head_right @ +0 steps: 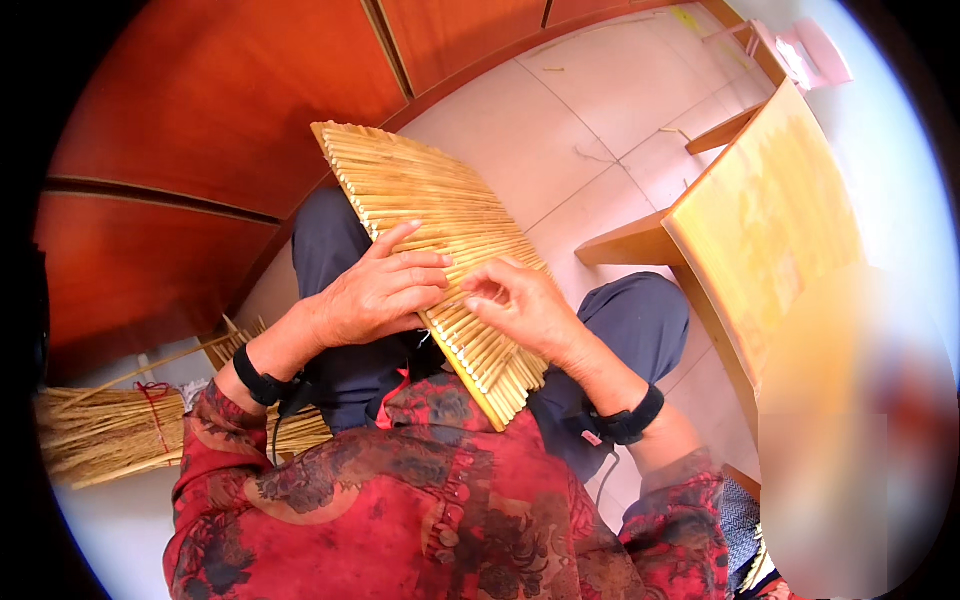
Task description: The person weaves a straw mat by hand, threading white cord through rows of dried straw stalks and securing the edges.
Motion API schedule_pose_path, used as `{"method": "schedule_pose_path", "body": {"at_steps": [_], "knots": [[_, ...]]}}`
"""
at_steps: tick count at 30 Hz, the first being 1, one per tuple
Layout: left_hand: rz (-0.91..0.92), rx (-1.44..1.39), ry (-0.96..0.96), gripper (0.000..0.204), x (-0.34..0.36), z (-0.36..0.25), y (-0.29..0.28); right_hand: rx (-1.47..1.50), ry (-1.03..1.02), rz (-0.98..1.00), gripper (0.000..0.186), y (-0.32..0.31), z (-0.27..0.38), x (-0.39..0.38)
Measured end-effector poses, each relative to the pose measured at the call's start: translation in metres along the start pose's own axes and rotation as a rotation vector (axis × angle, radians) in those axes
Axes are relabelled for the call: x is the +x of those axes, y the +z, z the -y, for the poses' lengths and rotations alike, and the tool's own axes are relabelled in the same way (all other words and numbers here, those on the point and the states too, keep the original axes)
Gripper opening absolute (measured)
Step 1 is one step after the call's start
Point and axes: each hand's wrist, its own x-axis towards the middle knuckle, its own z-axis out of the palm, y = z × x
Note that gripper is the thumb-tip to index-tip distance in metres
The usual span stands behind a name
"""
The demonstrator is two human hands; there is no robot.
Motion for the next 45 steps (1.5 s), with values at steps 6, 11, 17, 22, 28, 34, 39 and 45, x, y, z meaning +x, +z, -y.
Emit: {"method": "schedule_pose_path", "body": {"at_steps": [6, 11, 17, 22, 28, 34, 39, 45], "knots": [[0.000, 0.058, -0.026, 0.030, -0.008, -0.005, 0.001, -0.487, -0.254, 0.044, 0.012, 0.008, -0.006, 0.003], [0.025, 0.091, 0.036, 0.027, -0.004, -0.004, 0.002, 0.486, 0.150, 0.276, 0.014, -0.003, -0.015, 0.002], [-0.018, 0.070, 0.056, 0.026, -0.012, 0.001, 0.004, 0.427, 0.324, 0.466, 0.025, -0.009, -0.011, 0.003], [0.049, 0.052, 0.075, 0.020, -0.007, 0.005, 0.002, 0.422, -0.022, 0.212, 0.029, -0.010, -0.009, 0.003], [0.090, 0.079, 0.037, 0.031, -0.003, -0.001, -0.001, 0.690, -0.111, 0.090, 0.028, 0.011, -0.018, 0.017], [0.027, 0.082, 0.191, 0.032, -0.011, 0.011, 0.013, 0.708, -0.256, 0.023, 0.030, 0.022, 0.002, 0.013], [0.031, 0.037, 0.301, 0.038, 0.001, 0.010, 0.014, 0.783, -0.188, -0.131, 0.033, 0.027, 0.012, -0.015], [0.096, 0.056, 0.254, 0.037, 0.023, -0.016, -0.010, 0.755, -0.246, -0.268, 0.035, 0.034, 0.026, -0.031]]}}
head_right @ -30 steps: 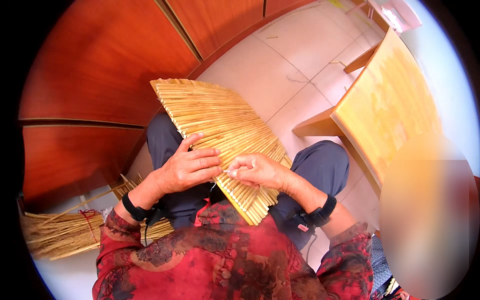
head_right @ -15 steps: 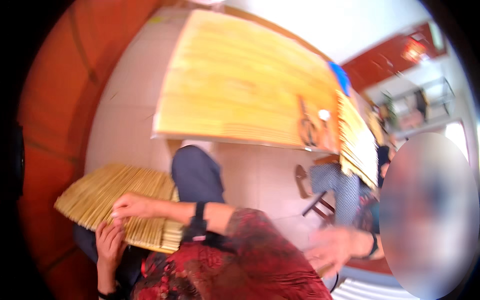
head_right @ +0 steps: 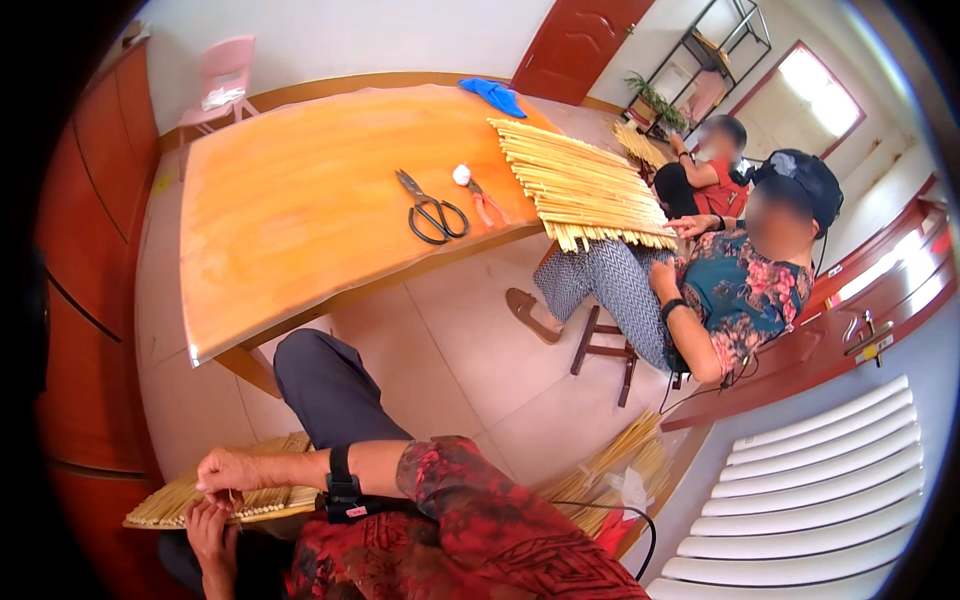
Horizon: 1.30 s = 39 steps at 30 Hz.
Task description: The person weaves a straw mat by hand, threading white cord through rows of dried straw stalks and securing the edges.
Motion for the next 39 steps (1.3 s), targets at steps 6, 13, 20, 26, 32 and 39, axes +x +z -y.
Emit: {"method": "schedule_pose_path", "body": {"at_steps": [6, 13, 20, 26, 32, 39], "knots": [[0.011, -0.057, -0.063, 0.038, 0.023, -0.023, -0.013, -0.108, -0.080, -0.119, 0.033, -0.002, 0.008, -0.011], [0.062, -0.053, -0.084, 0.036, 0.043, -0.039, -0.007, -0.138, -0.103, -0.148, 0.028, -0.015, 0.028, -0.040], [0.072, -0.041, -0.041, 0.034, 0.044, -0.029, -0.003, -0.293, -0.113, -0.135, 0.025, -0.020, 0.025, -0.046], [0.074, 0.025, -0.037, 0.025, 0.053, -0.037, -0.013, -0.283, -0.159, -0.106, 0.023, -0.023, 0.029, -0.041], [0.074, 0.043, -0.021, 0.030, 0.056, -0.038, -0.010, -0.307, -0.199, -0.147, 0.022, -0.033, 0.020, -0.044], [0.114, 0.050, -0.045, 0.031, 0.055, -0.036, -0.011, -0.380, -0.177, -0.251, 0.022, -0.050, 0.024, -0.057]]}}
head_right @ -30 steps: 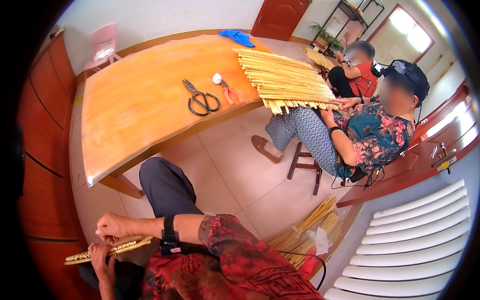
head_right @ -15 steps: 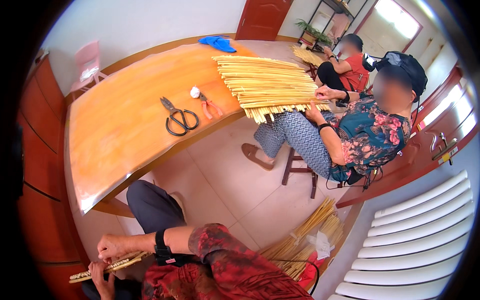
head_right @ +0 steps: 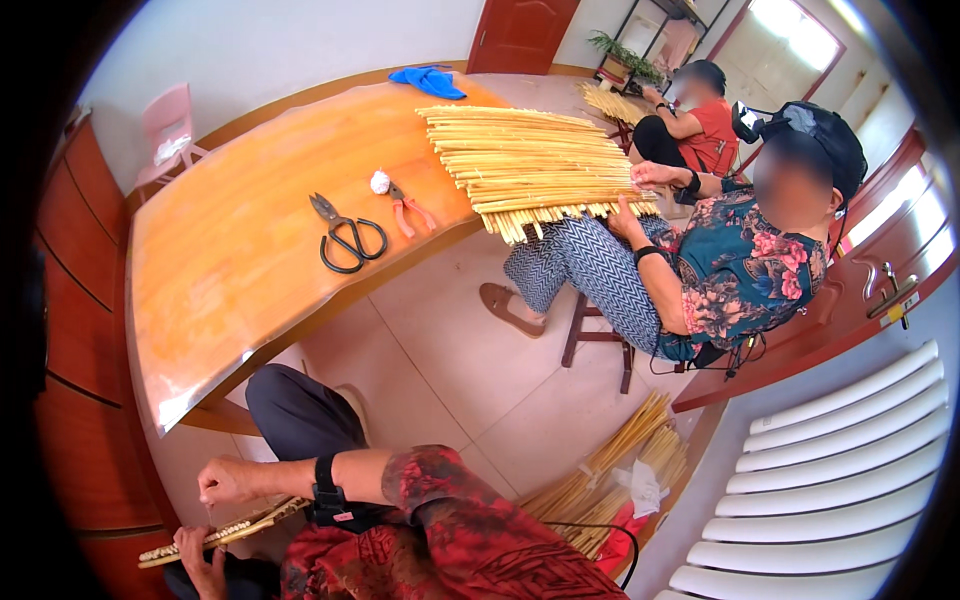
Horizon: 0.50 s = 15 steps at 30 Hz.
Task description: The person weaves a straw mat by hand, threading white cord through rows of dried straw stalks and securing the edges.
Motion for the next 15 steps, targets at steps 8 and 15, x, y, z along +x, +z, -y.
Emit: {"method": "schedule_pose_path", "body": {"at_steps": [8, 15], "knots": [[0.017, 0.055, -0.012, 0.032, -0.005, 0.001, 0.000, -0.369, -0.012, -0.134, 0.021, -0.045, 0.011, -0.031], [-0.027, 0.026, -0.002, 0.027, 0.005, -0.007, -0.003, -0.516, -0.139, -0.203, 0.017, -0.060, 0.022, -0.041]]}}
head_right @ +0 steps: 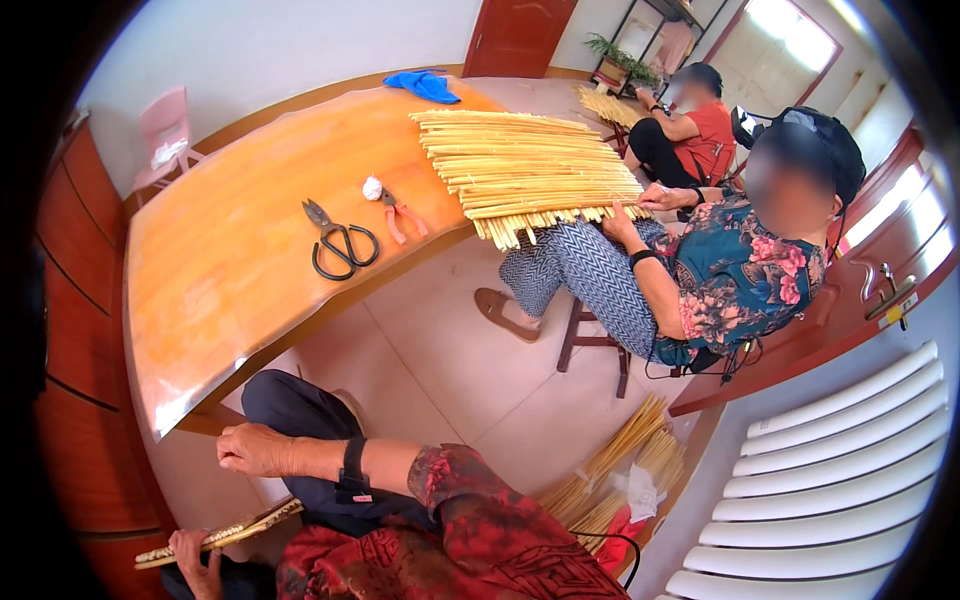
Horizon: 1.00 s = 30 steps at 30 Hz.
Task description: The person weaves a straw mat by hand, threading white cord through rows of dried straw stalks and securing the edges.
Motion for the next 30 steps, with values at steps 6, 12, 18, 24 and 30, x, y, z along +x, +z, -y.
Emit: {"method": "schedule_pose_path", "body": {"at_steps": [6, 12, 18, 24, 30], "knots": [[-0.028, 0.035, 0.021, 0.025, -0.002, 0.004, 0.006, -0.346, -0.182, 0.054, 0.018, -0.012, -0.018, 0.001], [-0.052, 0.056, 0.049, 0.024, -0.006, 0.010, 0.012, -0.375, -0.241, 0.083, 0.017, -0.006, -0.022, 0.002], [-0.053, 0.060, 0.047, 0.022, -0.006, 0.008, 0.011, -0.379, -0.257, 0.056, 0.016, -0.001, -0.025, 0.001], [-0.047, 0.074, 0.065, 0.023, -0.008, 0.009, 0.012, -0.412, -0.254, 0.091, 0.014, -0.002, -0.023, 0.000], [0.009, -0.030, -0.124, 0.040, -0.019, 0.004, 0.017, -0.428, -0.270, 0.088, 0.013, -0.003, -0.023, -0.001]]}}
